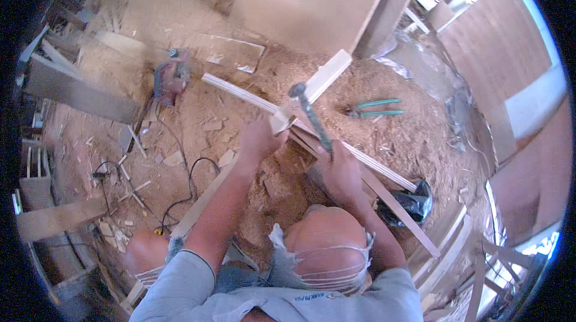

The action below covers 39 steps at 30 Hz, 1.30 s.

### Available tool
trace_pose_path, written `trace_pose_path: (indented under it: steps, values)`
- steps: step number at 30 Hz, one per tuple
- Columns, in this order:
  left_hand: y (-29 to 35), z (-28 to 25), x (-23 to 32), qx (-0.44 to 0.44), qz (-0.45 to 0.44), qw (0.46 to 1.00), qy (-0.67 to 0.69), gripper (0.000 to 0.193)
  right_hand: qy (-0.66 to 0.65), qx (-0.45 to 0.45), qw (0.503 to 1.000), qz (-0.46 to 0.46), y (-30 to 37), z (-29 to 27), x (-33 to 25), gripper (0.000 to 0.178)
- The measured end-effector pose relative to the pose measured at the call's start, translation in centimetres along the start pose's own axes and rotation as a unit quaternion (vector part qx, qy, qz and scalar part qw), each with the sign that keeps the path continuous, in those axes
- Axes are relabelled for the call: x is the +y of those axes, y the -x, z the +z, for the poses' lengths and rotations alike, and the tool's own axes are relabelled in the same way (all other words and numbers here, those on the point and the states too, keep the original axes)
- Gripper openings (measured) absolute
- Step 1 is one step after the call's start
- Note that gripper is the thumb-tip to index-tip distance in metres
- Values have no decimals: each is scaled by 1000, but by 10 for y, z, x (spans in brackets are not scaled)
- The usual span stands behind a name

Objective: The person constructs a wooden frame by hammering nails into wooden planks and shaping pieces with an axe, then cuts a wooden board using a circular saw.

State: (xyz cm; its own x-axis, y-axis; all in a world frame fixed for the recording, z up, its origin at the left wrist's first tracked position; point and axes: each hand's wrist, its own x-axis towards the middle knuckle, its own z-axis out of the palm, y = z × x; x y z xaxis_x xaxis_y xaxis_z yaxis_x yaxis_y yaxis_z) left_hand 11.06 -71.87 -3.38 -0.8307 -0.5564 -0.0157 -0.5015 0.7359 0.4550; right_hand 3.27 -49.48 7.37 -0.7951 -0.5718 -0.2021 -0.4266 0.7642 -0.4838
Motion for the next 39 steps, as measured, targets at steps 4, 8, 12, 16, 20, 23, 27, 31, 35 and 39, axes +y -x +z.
trace_pose_path:
  steps: [4,8,12,16,20,23,27,31,35,39]
  values:
    - [10,-5,15,-5,-12,1000,13,56,-216,135,965,-68,31,-42,-2,29]
    - [6,-5,19,-45,-3,999,-7,60,-30,122,991,-49,16,12,53,26]
    - [7,-3,1,-6,-6,1000,-26,59,7,-26,999,36,2,-16,10,36]
    - [9,-8,18,-31,-26,999,18,63,-243,153,957,-36,29,-61,-5,26]
    - [7,1,12,-22,-3,1000,1,63,131,32,989,-61,6,14,53,32]
    - [6,-4,1,-18,-11,999,-25,61,106,-85,991,-2,-9,-20,27,36]
    - [10,-4,14,-25,-15,1000,4,63,-142,132,979,-65,22,-53,-6,41]
    - [8,1,12,-31,-3,999,-19,63,121,-39,992,-19,0,3,56,40]
    - [14,1,1,-42,-21,999,-9,62,60,0,998,-26,-5,-28,31,38]
    - [7,-15,26,-68,-34,997,1,61,-65,215,969,-102,-2,0,46,28]
